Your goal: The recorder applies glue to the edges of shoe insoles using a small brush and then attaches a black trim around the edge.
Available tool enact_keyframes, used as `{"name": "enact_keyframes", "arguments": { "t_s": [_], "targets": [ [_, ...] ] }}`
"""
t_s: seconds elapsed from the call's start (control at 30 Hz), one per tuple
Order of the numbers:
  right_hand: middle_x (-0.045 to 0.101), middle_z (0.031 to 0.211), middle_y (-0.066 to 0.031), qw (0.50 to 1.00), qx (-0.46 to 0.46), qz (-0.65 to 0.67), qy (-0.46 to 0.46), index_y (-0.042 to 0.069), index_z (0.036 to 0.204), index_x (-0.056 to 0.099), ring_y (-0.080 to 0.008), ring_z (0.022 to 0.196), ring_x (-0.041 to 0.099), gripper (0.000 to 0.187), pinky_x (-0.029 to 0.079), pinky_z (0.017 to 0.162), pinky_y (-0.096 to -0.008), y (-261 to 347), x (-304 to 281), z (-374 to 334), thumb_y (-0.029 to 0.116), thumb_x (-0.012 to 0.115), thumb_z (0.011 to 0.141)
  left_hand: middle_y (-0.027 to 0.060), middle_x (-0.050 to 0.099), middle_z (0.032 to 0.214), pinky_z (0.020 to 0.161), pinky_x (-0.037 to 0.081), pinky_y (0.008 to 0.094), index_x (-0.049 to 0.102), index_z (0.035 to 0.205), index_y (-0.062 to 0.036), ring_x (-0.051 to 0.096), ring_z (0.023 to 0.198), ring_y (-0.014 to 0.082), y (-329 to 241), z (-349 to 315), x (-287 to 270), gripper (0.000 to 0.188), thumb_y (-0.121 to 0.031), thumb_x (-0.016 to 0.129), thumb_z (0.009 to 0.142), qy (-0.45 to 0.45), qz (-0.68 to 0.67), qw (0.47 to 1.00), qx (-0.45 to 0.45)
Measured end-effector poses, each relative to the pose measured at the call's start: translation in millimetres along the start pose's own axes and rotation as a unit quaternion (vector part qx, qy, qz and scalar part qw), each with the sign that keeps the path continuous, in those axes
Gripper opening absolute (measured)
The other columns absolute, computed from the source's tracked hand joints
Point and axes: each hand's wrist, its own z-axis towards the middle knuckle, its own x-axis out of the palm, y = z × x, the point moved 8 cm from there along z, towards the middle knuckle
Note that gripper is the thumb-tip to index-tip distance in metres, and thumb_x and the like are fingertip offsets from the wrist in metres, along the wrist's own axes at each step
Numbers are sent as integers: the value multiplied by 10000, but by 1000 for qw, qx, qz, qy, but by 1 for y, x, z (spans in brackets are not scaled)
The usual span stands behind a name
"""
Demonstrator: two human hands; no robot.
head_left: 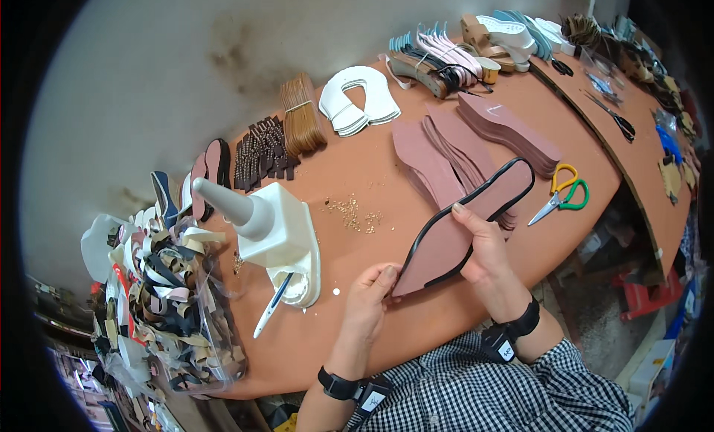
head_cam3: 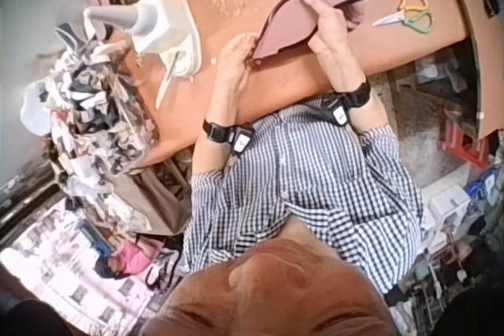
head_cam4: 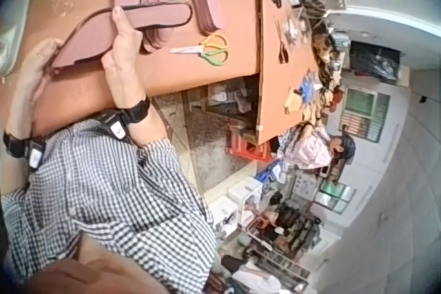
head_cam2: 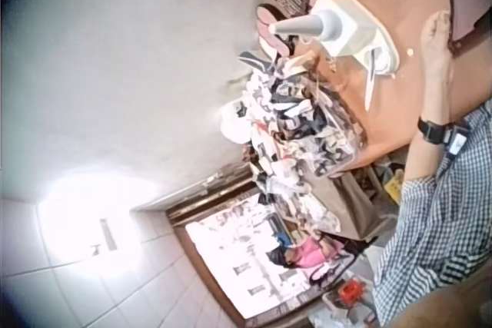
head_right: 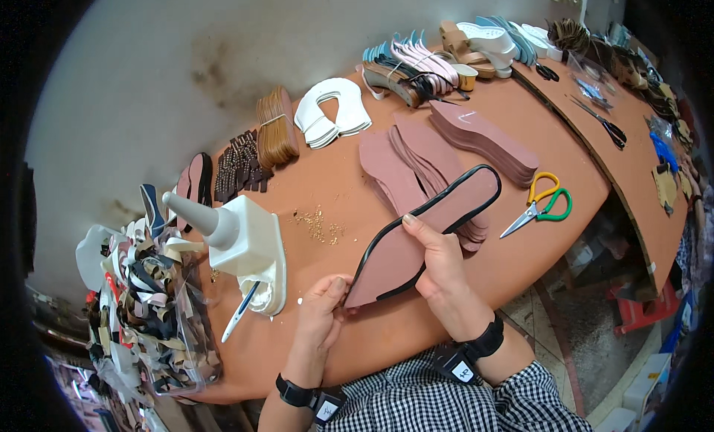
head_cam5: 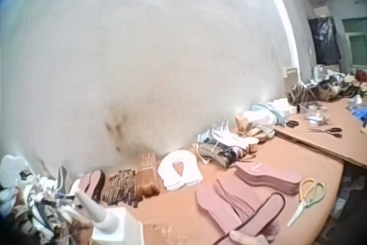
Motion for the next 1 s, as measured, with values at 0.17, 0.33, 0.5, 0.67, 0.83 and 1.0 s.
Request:
{"name": "enact_keyframes", "arguments": {
  "t_s": [0.17, 0.33, 0.5, 0.67, 0.83, 1.0],
  "targets": [
    [610, 847, -66, 1000, 6, 5, 5, -3, 883, 594, -165, 763, 586, 141, 485, 702, -311, -10, 3, -5, 75, 630, 770, 3, 595, 807, 696, 443, 217, 609, 896, -18, 538, 745, 81, -9, -7, -4, 135, -119, 613, 807, -12, -18, 998, 57],
    [604, 816, -52, 999, -1, -38, 10, 34, 866, 584, -164, 736, 583, 120, 488, 699, -317, -17, 11, -16, 111, 617, 781, -2, 595, 762, 666, 435, 196, 617, 862, -11, 533, 695, 67, -13, -17, -13, 102, -78, 625, 786, -35, 14, 996, 81],
    [605, 838, -53, 998, -22, -58, 14, 21, 894, 585, -162, 752, 584, 148, 483, 708, -308, -24, 18, -27, 94, 624, 771, 3, 584, 749, 599, 416, 182, 606, 832, -5, 511, 642, 56, -11, -26, -20, 83, -56, 625, 770, -31, 59, 994, 83],
    [601, 843, -57, 996, -33, -82, 29, 19, 921, 568, -170, 761, 583, 185, 487, 709, -313, -28, 22, -35, 84, 630, 760, -53, 512, 673, 554, 354, 156, 599, 815, -17, 439, 606, 19, -19, -34, -21, 79, -93, 611, 799, -24, 117, 988, 94],
    [597, 878, -57, 997, -39, -65, 33, 16, 944, 564, -157, 780, 579, 203, 478, 719, -305, -29, 21, -42, 74, 633, 762, -56, 508, 668, 531, 359, 172, 595, 807, -6, 428, 597, 22, -37, -40, -15, 120, -124, 583, 828, -30, 102, 990, 94],
    [590, 859, -49, 996, -24, -61, 64, 29, 915, 565, -153, 767, 574, 167, 471, 716, -302, -35, 32, -53, 73, 630, 768, -53, 493, 640, 503, 353, 186, 589, 801, 7, 409, 574, 22, -32, -36, -12, 162, -151, 578, 836, -23, 172, 968, 179]
  ]
}}
